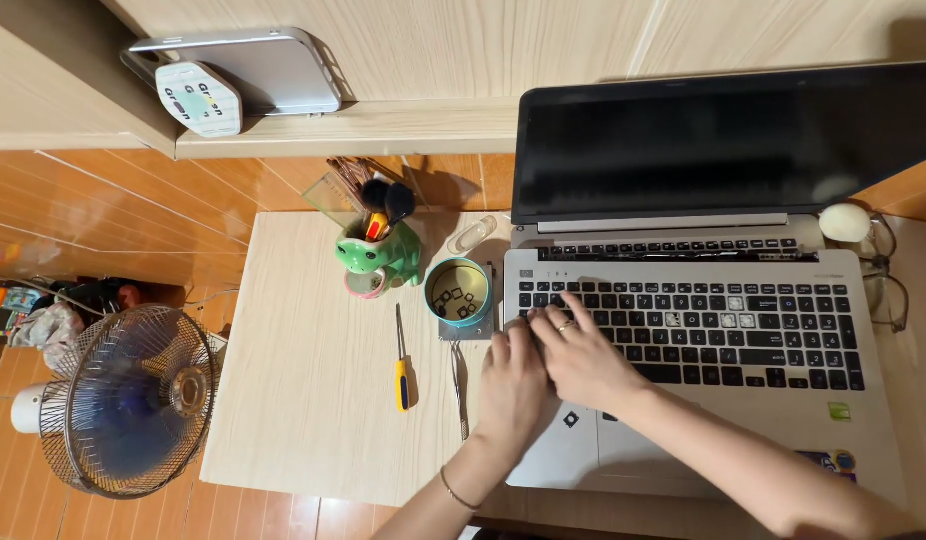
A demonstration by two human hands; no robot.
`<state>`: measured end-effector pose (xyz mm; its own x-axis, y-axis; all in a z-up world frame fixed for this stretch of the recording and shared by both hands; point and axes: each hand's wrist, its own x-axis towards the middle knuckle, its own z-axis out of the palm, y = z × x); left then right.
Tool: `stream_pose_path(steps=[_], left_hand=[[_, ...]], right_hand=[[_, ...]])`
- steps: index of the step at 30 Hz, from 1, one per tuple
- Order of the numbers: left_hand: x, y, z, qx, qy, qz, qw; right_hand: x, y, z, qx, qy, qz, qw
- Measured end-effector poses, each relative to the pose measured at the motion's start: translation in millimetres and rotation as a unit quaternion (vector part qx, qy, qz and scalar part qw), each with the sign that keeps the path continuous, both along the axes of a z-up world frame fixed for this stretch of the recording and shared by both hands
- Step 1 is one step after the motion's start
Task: Replacing or repairing small components of a laptop keyboard and casing.
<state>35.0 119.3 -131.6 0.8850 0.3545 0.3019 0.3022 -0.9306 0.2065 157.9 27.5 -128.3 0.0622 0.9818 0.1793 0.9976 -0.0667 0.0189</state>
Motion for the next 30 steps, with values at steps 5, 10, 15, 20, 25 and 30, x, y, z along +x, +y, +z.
stream_pose_path(steps=[5, 10, 15, 20, 25, 30], left_hand=[[3, 4, -6, 0.097, 0.139, -0.058, 0.984], [4, 5, -5, 0.106, 0.197, -0.089, 0.971], [-1, 2, 2, 0.151, 0.096, -0.047, 0.983], [-4, 15, 2, 0.056, 0.154, -0.064, 0.984], [-19, 30, 11, -0.089, 0.01, -0.063, 0.994], [-45, 29, 24, -0.211, -0.022, -0.03, 0.977]], right_hand=[[16, -20, -6, -0.047, 0.05, 0.028, 0.997], [15, -16, -1, -0.025, 0.087, 0.011, 0.996], [6, 3, 28, -0.143, 0.05, 0.005, 0.988], [23, 13, 40, -0.118, 0.154, -0.003, 0.981], [16, 11, 39, -0.058, 0.116, 0.031, 0.991], [10, 20, 57, -0.119, 0.113, -0.003, 0.986]])
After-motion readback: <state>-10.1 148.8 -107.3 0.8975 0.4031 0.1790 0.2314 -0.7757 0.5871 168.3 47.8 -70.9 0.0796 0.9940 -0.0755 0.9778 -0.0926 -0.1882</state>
